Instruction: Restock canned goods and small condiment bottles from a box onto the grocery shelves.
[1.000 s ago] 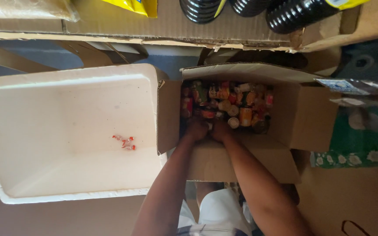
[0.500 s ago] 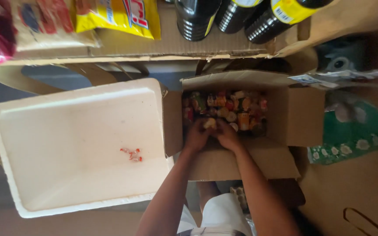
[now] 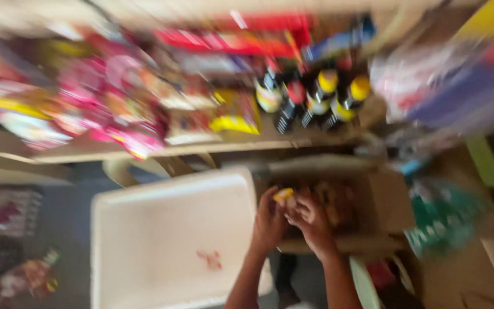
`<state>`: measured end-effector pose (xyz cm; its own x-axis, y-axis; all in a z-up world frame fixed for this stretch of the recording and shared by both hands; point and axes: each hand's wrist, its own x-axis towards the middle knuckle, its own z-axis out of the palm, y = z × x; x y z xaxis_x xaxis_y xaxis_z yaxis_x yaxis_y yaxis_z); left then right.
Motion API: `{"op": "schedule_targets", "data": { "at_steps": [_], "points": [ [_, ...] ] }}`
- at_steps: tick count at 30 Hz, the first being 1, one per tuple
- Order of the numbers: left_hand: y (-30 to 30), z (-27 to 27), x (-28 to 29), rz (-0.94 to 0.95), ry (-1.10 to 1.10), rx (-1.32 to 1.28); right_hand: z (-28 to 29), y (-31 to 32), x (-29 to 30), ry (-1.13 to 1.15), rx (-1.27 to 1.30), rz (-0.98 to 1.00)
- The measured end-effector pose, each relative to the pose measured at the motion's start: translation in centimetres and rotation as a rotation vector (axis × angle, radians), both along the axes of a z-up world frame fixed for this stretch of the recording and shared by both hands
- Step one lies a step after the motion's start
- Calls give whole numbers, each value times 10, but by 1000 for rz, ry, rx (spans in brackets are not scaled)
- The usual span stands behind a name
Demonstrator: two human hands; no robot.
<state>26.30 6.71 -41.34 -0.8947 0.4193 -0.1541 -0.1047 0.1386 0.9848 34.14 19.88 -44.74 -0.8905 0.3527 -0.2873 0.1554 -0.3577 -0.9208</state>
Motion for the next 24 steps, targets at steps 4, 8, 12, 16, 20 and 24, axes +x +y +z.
{"op": "schedule_targets", "data": {
  "at_steps": [4,8,12,16,20,24],
  "points": [
    [-42,126,-24,87,69,105,117,-50,-36,125,13,-78],
    [-81,218,-36,92,149,241,185,-88,-62,324,67,-88],
    [-113,249,-37,120,308,329,219,-121,-70,639,76,-64],
    [-126,304,-36,80,252,415,267,-138,-67,605,63,-143],
    [-149,344,-20,10,234,505,319,-156,-58,727,71,-98],
    [-151,351,-17,-45,299,638,328,-156,-51,593,201,-197]
  ]
}}
